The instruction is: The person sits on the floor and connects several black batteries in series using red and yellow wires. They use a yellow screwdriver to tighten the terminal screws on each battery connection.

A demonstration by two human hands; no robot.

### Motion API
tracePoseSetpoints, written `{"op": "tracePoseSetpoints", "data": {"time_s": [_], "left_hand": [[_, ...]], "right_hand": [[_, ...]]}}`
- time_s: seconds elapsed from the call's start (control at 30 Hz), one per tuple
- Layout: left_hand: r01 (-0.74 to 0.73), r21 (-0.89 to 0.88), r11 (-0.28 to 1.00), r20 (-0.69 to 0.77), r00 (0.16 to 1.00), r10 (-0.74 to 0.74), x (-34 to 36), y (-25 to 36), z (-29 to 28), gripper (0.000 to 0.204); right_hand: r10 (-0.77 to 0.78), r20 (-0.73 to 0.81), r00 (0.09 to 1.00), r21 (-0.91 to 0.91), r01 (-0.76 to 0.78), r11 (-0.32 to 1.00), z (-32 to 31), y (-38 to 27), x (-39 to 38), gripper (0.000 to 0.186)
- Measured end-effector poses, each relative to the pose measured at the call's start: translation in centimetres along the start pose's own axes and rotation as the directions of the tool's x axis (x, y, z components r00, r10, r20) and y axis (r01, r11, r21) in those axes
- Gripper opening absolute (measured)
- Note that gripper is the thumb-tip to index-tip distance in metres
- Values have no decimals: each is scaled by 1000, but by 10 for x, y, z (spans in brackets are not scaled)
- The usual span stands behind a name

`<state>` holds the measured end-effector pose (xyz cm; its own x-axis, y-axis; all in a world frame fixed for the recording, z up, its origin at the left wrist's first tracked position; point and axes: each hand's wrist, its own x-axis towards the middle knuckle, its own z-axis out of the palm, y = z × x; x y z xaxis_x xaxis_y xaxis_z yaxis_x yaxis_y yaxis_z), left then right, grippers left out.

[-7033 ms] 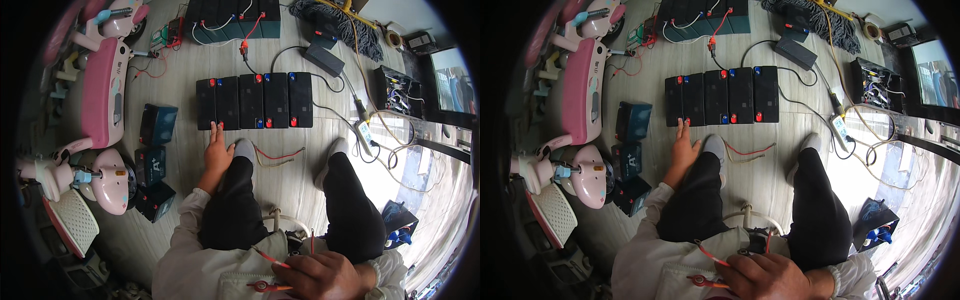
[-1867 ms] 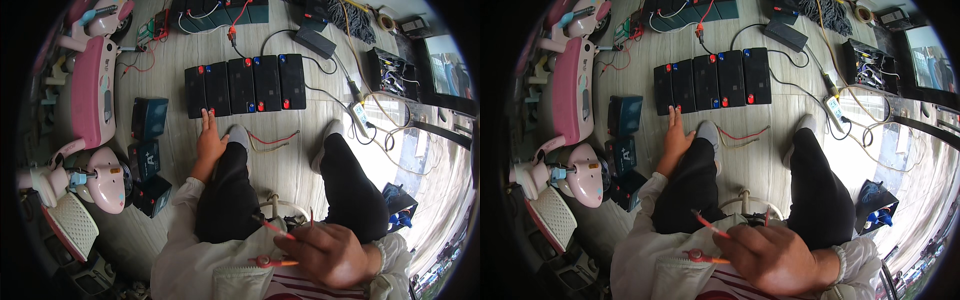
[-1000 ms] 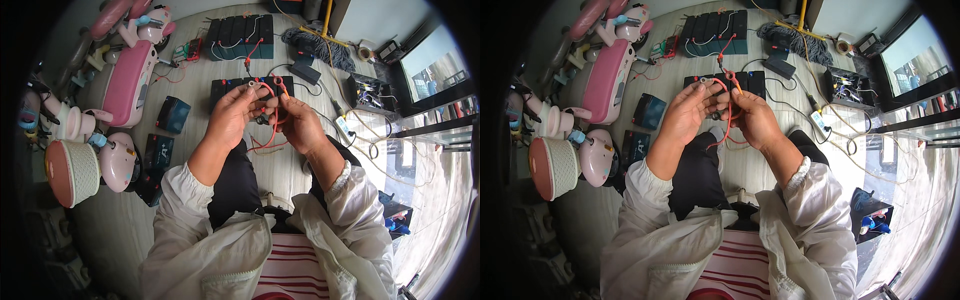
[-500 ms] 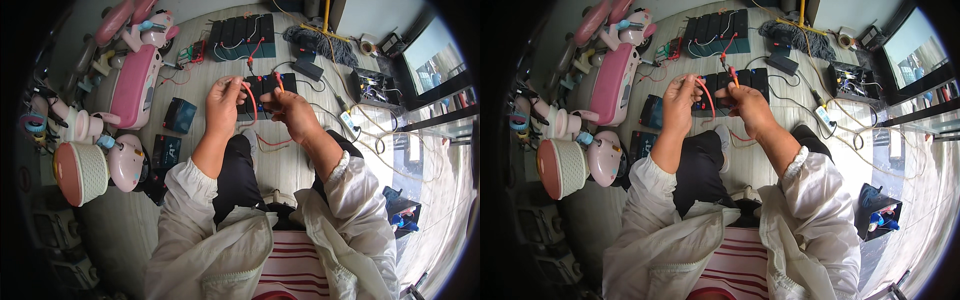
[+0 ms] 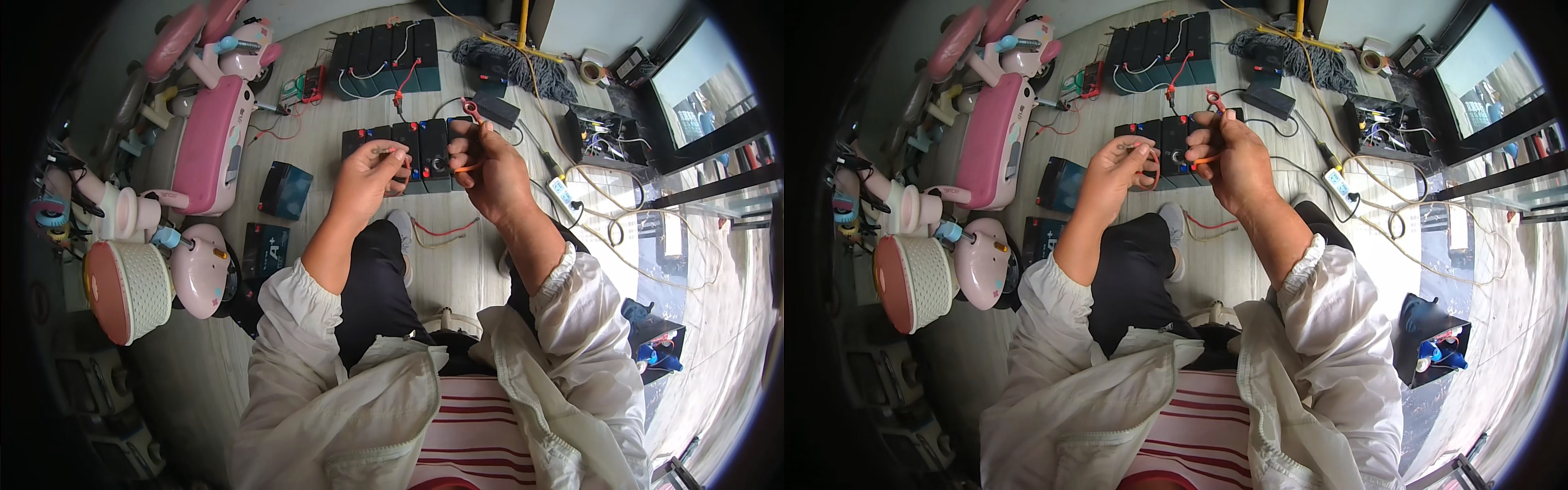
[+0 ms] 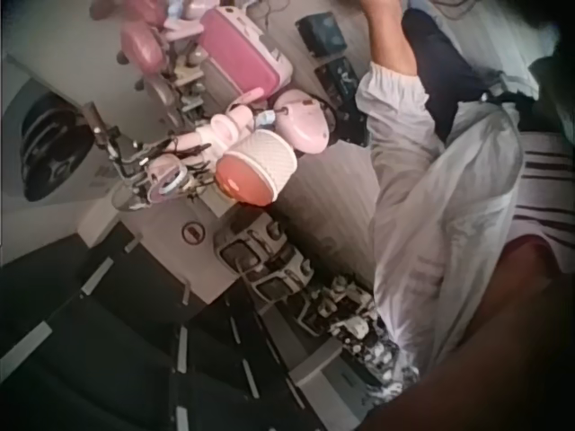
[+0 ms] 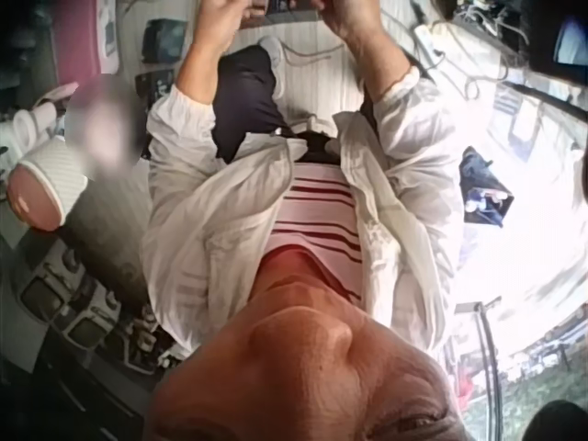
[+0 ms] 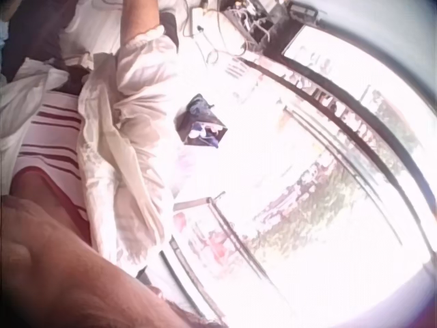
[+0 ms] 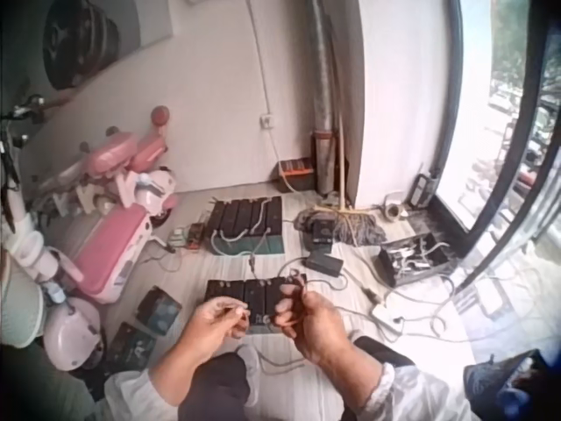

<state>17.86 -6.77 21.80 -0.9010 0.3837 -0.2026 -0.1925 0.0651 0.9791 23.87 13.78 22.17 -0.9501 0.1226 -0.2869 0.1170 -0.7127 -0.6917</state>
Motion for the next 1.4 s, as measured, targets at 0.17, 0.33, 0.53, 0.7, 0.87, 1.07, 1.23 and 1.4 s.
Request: {"op": "tracePoseSetpoints", "data": {"time_s": [0.17, 0.33, 0.53, 0.7, 0.87, 1.07, 1.23, 1.4], "left_hand": [[57, 242, 969, 259, 958, -121, 1, -10, 5, 19], [-101, 662, 743, 451, 845, -287, -4, -11, 16, 22], [-208, 742, 637, 476, 833, -282, -8, -15, 23, 21], [-266, 744, 613, 444, 883, -155, -7, -31, 19, 19], [-300, 768, 566, 442, 888, -130, -6, -35, 19, 17], [-273, 776, 569, 432, 887, -163, -10, -30, 22, 19], [-275, 782, 560, 433, 885, -170, -9, -28, 22, 20], [-283, 795, 536, 428, 888, -166, -9, -28, 24, 21]], "right_hand": [[-65, -54, 996, -243, 50, 969, 5, -1, -5, 44], [-201, -131, 971, -446, 124, 886, 7, 4, -10, 36], [-38, 30, 999, -298, 45, 954, 1, 6, -11, 31], [-14, 76, 997, -46, 18, 999, 5, 12, -10, 26], [20, 85, 996, 51, -25, 998, 5, 14, -10, 24], [42, 99, 994, 61, -48, 997, 3, 18, -9, 24], [64, 88, 994, 80, -71, 994, 5, 17, -10, 25], [71, 101, 992, 100, -81, 992, 5, 17, -11, 25]]}}
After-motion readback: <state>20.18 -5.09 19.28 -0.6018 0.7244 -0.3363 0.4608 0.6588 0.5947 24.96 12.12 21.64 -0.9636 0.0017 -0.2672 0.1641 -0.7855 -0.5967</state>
